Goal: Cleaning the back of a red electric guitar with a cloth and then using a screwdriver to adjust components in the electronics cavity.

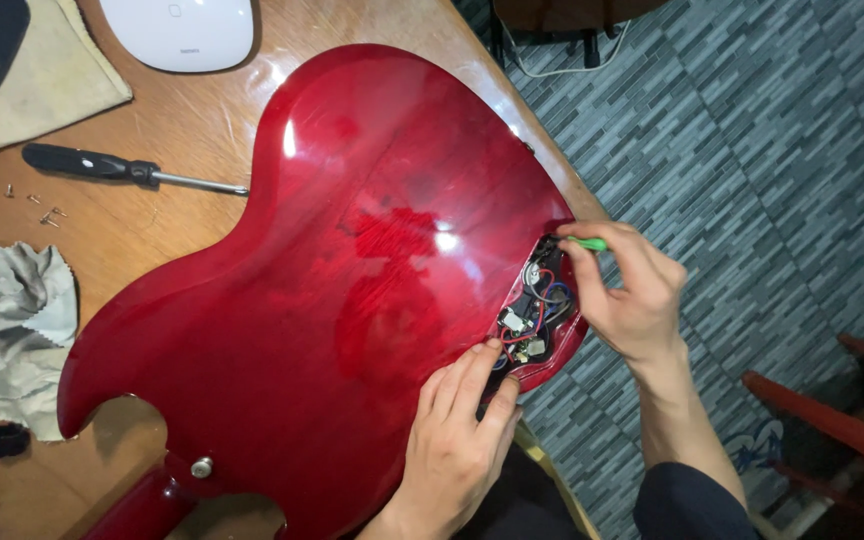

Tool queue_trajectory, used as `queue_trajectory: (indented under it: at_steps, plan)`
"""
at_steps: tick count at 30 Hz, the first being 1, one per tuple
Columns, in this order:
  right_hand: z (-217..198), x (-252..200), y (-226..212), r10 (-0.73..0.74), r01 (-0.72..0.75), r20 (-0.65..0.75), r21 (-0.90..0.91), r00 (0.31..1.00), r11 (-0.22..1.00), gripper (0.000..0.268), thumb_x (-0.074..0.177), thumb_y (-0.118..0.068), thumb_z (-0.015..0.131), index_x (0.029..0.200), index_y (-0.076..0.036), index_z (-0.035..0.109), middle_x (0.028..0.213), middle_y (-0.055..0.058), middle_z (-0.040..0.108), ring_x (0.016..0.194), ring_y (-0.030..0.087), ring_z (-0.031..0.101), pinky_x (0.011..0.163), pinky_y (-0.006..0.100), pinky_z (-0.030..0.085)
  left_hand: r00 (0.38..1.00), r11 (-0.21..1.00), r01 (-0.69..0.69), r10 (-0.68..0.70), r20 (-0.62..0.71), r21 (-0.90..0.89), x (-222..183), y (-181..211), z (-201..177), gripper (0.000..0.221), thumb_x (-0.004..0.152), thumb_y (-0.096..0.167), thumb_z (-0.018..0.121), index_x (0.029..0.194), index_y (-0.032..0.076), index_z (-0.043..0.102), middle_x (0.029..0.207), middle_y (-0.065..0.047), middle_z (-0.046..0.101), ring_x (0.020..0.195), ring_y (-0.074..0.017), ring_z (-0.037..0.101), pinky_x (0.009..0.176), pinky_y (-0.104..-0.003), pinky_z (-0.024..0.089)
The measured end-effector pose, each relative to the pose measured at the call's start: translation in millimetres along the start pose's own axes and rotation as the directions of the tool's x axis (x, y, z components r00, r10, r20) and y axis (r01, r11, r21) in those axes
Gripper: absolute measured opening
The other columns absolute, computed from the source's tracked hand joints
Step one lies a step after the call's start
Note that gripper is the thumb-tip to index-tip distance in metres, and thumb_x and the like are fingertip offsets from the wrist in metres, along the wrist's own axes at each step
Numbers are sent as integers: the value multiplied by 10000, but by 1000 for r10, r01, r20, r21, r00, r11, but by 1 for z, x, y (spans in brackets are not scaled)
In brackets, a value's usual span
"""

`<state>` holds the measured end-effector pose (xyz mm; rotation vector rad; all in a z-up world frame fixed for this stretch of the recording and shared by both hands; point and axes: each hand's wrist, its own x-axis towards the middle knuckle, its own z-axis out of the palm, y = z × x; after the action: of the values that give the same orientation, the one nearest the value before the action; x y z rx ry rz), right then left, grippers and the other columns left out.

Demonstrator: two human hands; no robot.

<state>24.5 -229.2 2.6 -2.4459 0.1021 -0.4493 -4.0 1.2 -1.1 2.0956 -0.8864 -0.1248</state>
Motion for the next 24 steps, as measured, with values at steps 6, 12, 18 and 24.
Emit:
queue_trajectory:
  at_steps: [6, 12, 18, 24]
  plan:
    - [-1, -7, -5, 203, -170, -93, 281, 975, 945, 75, 1040, 55, 609, 1052, 123, 579, 992, 271, 712, 824, 306, 752, 765, 331, 632, 1000, 1000, 5, -5, 9, -21, 1, 0, -3, 210, 943, 67, 739, 1131, 26, 655, 1399, -246, 585, 1232, -382, 626, 978, -481, 501]
    - [5, -9, -1, 55, -41, -86, 151, 995, 988, 38, 996, 123, 618, 1031, 131, 606, 977, 259, 727, 846, 304, 762, 810, 352, 627, 1000, 1000, -2, 1, -2, -21, 2, 1, -3, 188, 961, 72, 714, 1134, 26, 657, 1387, -242, 592, 1224, -380, 631, 976, -479, 499]
    - [5, -21, -7, 238, -168, -218, 296, 947, 940, 44, 1022, 112, 579, 1057, 128, 559, 964, 297, 698, 806, 347, 746, 735, 376, 644, 999, 987, 41, -38, 20, -157, 4, 1, -12, 325, 904, 73, 796, 1177, -8, 639, 1395, -270, 570, 1236, -426, 610, 982, -510, 511]
    - [6, -31, 0, 353, -241, -213, 419, 911, 875, 84, 1053, 19, 555, 1111, 78, 535, 981, 273, 682, 822, 312, 723, 805, 366, 642, 997, 995, 81, -80, 7, -59, 42, 6, -4, 302, 950, 104, 699, 1232, 31, 622, 1365, -231, 595, 1236, -408, 593, 1007, -506, 472]
